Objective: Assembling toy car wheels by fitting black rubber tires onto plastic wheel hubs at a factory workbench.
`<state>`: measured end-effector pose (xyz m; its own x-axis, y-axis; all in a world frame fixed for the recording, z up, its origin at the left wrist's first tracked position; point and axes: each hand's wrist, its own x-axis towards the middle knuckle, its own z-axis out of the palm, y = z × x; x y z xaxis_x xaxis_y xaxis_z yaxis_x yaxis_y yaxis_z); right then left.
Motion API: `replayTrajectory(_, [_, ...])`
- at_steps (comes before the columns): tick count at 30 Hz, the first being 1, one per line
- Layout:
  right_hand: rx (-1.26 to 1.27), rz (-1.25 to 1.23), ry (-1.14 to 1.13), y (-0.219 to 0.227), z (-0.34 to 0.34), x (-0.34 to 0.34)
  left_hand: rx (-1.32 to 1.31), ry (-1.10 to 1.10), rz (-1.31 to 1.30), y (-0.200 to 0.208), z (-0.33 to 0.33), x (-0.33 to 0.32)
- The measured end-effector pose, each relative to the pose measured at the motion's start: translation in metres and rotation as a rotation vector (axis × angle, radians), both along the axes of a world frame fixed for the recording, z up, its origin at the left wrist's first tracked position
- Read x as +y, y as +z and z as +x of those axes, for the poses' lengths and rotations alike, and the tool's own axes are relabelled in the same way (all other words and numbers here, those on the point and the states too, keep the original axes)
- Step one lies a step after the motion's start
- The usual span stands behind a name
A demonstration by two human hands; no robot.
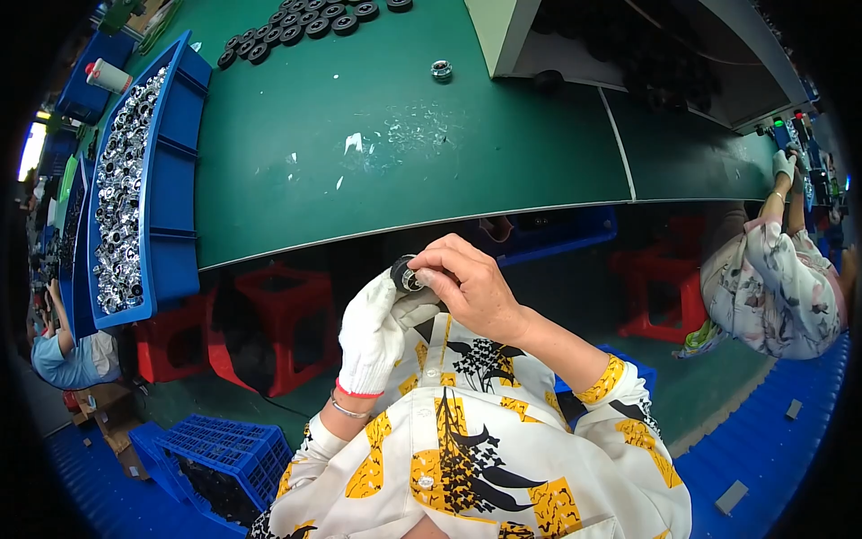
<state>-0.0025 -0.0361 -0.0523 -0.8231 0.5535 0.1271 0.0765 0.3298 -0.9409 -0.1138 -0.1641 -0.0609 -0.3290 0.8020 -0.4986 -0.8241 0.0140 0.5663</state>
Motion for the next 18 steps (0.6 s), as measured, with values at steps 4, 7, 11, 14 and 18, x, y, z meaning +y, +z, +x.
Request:
replayTrajectory(4, [0.03, 0.089, -0.031, -0.002, -0.001, -0.002, 0.026, 0.0, 0.028, 0.003, 0.002, 0.0])
replayTrajectory(7, [0.041, 0.133, -0.026, -0.001, -0.003, -0.004, 0.19, -0.017, -0.004, 0.002, 0.003, -0.001])
replayTrajectory(11, [-0.023, 0.049, 0.018, 0.0, 0.0, -0.007, 0.411, -0.024, -0.018, -0.005, 0.002, -0.003])
replayTrajectory(14, [-0.016, -0.062, 0.068, 0.001, -0.001, -0.003, 0.575, -0.055, -0.05, 0.004, 0.001, -0.004])
replayTrajectory(18, [-0.082, -0.059, 0.251, 0.004, 0.003, 0.01, 0.655, -0.116, -0.031, 0.003, -0.005, -0.007])
